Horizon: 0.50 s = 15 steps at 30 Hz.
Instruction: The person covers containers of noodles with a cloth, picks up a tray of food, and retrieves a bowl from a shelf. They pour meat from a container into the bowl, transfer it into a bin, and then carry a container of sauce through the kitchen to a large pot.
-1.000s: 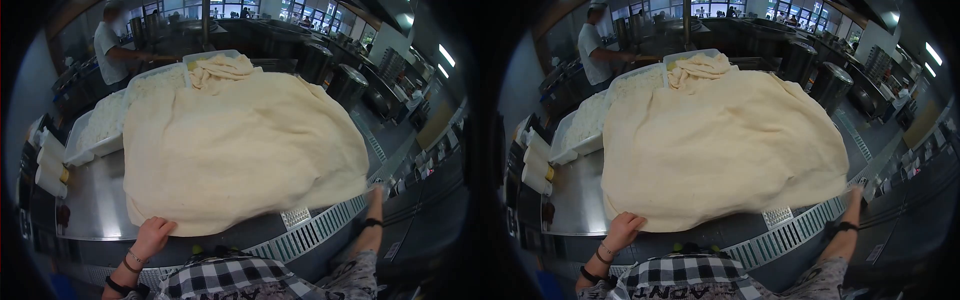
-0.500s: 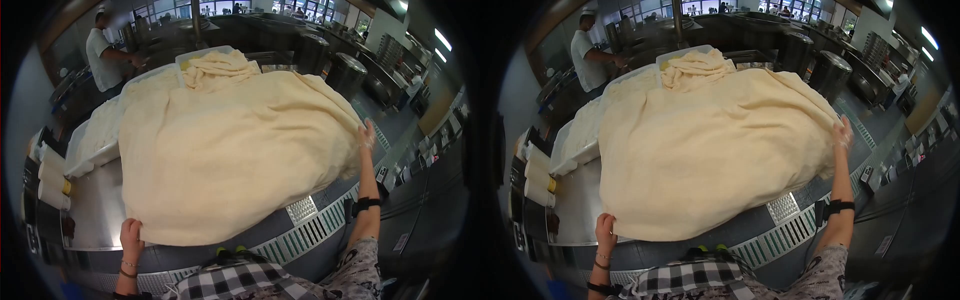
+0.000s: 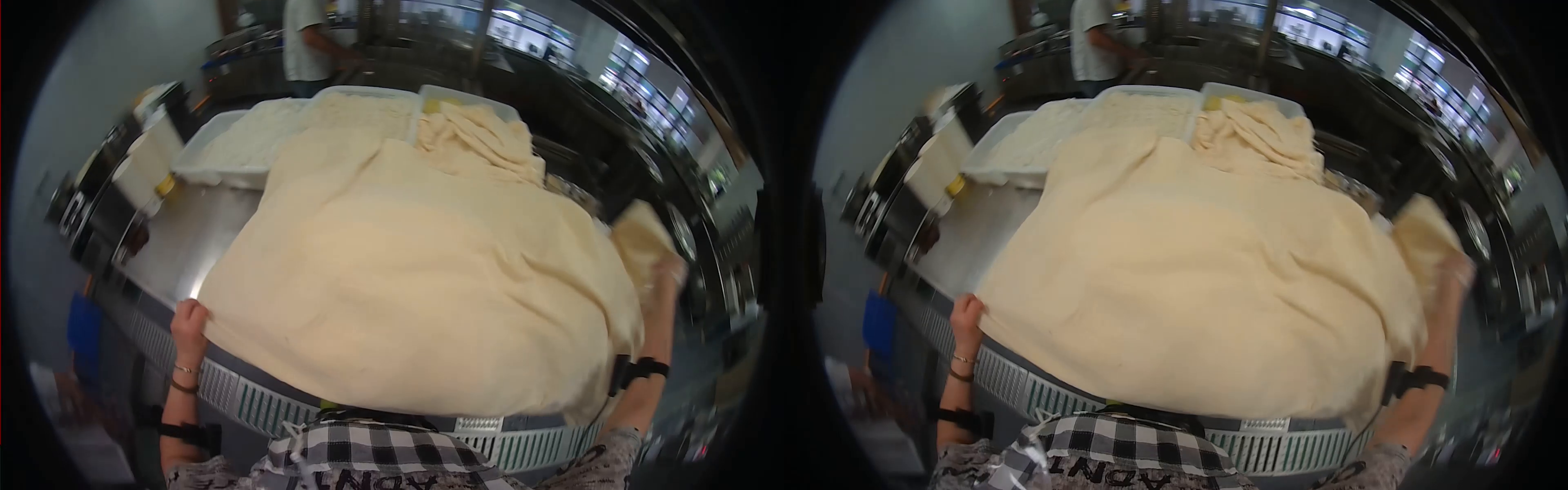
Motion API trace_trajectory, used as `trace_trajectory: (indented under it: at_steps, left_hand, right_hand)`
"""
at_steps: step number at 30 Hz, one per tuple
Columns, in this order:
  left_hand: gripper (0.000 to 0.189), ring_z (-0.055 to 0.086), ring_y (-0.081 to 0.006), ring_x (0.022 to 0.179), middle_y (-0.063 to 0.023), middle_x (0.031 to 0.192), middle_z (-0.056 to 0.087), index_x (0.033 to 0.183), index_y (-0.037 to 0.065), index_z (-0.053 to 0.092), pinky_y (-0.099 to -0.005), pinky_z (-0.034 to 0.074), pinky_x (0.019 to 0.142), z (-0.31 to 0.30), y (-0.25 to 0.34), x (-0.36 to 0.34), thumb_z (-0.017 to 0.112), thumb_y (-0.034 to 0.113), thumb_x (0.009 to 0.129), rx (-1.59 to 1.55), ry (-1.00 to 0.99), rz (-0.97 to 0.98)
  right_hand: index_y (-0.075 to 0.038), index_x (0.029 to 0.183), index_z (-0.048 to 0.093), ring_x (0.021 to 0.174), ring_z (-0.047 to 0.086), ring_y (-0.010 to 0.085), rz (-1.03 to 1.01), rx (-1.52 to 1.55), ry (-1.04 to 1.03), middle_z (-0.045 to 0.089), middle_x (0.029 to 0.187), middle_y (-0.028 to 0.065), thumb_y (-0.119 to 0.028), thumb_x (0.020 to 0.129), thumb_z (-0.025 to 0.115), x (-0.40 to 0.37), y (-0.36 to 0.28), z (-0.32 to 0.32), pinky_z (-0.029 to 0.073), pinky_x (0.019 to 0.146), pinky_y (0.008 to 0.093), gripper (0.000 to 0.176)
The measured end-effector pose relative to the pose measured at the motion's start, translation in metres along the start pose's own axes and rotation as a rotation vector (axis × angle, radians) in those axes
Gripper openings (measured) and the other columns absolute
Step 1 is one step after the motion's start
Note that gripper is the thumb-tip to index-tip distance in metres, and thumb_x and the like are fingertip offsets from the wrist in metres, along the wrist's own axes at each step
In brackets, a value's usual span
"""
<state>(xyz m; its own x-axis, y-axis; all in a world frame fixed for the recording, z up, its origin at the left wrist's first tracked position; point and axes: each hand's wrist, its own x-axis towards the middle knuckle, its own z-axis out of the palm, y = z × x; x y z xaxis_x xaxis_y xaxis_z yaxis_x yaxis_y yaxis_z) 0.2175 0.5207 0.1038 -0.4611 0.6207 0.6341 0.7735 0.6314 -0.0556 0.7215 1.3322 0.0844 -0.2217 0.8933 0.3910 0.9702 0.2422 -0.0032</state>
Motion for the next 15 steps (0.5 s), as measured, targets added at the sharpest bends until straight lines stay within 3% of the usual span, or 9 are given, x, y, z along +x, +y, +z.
trace_trajectory:
  at_steps: [1, 4, 6, 8, 10, 12, 14, 15]
  left_hand:
    - [0.010, 0.049, -0.0263, 0.066, -0.0097, 0.073, 0.050, 0.066, 0.004, 0.048, -0.0325, 0.041, 0.056, -0.012, 0.012, 0.004, 0.054, 0.001, 0.058, 0.017, 0.079, -0.030]
    - [0.011, 0.050, -0.0263, 0.069, -0.0093, 0.073, 0.050, 0.066, 0.004, 0.049, -0.0329, 0.042, 0.058, -0.030, 0.033, -0.020, 0.055, 0.001, 0.057, 0.043, 0.034, -0.111]
    - [0.014, 0.051, -0.0272, 0.072, -0.0095, 0.074, 0.051, 0.067, 0.005, 0.050, -0.0333, 0.042, 0.060, -0.018, 0.041, -0.050, 0.056, 0.000, 0.056, -0.003, -0.192, -0.125]
    - [0.018, 0.051, -0.0281, 0.074, -0.0098, 0.074, 0.051, 0.070, 0.005, 0.050, -0.0334, 0.042, 0.061, 0.001, 0.049, -0.073, 0.057, -0.001, 0.054, -0.091, -0.290, -0.235]
    - [0.021, 0.050, -0.0291, 0.073, -0.0107, 0.075, 0.050, 0.073, 0.004, 0.050, -0.0330, 0.042, 0.061, 0.010, 0.061, -0.075, 0.056, -0.002, 0.053, -0.284, -0.182, -0.248]
    - [0.021, 0.050, -0.0292, 0.073, -0.0110, 0.076, 0.050, 0.073, 0.004, 0.050, -0.0333, 0.042, 0.062, -0.011, 0.068, -0.071, 0.056, -0.002, 0.054, -0.303, -0.197, -0.315]
    - [0.020, 0.050, -0.0293, 0.072, -0.0113, 0.077, 0.050, 0.073, 0.003, 0.049, -0.0337, 0.042, 0.062, -0.031, 0.066, -0.073, 0.055, -0.002, 0.055, -0.331, -0.212, -0.371]
    - [0.021, 0.050, -0.0292, 0.075, -0.0115, 0.080, 0.050, 0.077, 0.003, 0.050, -0.0339, 0.042, 0.064, -0.039, 0.064, -0.082, 0.055, -0.002, 0.057, -0.501, -0.185, -0.358]
  right_hand:
    - [0.001, 0.095, 0.054, 0.088, 0.054, 0.0337, 0.096, -0.004, -0.014, 0.055, 0.095, 0.0211, -0.022, 0.081, 0.043, 0.012, 0.016, -0.006, 0.043, 0.074, 0.0379, 0.029]
    - [0.001, 0.102, 0.051, 0.091, 0.053, 0.0324, 0.318, 0.090, 0.093, 0.054, 0.099, 0.0209, -0.023, 0.081, 0.043, 0.030, 0.050, -0.010, 0.043, 0.076, 0.0364, 0.032]
    - [0.000, 0.106, 0.049, 0.093, 0.053, 0.0315, 0.355, 0.199, 0.173, 0.053, 0.102, 0.0208, -0.023, 0.082, 0.044, 0.040, 0.029, -0.008, 0.042, 0.077, 0.0355, 0.034]
    - [0.000, 0.111, 0.047, 0.095, 0.052, 0.0305, 0.332, 0.306, 0.227, 0.052, 0.105, 0.0207, -0.023, 0.082, 0.044, 0.049, -0.017, 0.003, 0.042, 0.079, 0.0345, 0.037]
    - [0.000, 0.113, 0.046, 0.096, 0.052, 0.0301, 0.233, 0.399, 0.230, 0.052, 0.106, 0.0206, -0.024, 0.082, 0.044, 0.042, -0.088, -0.001, 0.042, 0.080, 0.0341, 0.038]
    - [-0.002, 0.124, 0.034, 0.109, 0.044, 0.0227, -0.235, 0.791, 0.150, 0.041, 0.121, 0.0177, -0.019, 0.085, 0.046, 0.018, -0.178, -0.018, 0.035, 0.090, 0.0288, 0.044]
    - [0.000, 0.123, 0.035, 0.112, 0.041, 0.0209, -0.483, 1.085, 0.019, 0.041, 0.123, 0.0144, -0.013, 0.084, 0.048, -0.006, -0.271, -0.044, 0.032, 0.094, 0.0297, 0.043]
    - [0.000, 0.123, 0.034, 0.113, 0.039, 0.0200, -0.578, 1.132, -0.033, 0.040, 0.124, 0.0135, -0.011, 0.083, 0.048, -0.028, -0.319, -0.067, 0.031, 0.094, 0.0300, 0.044]
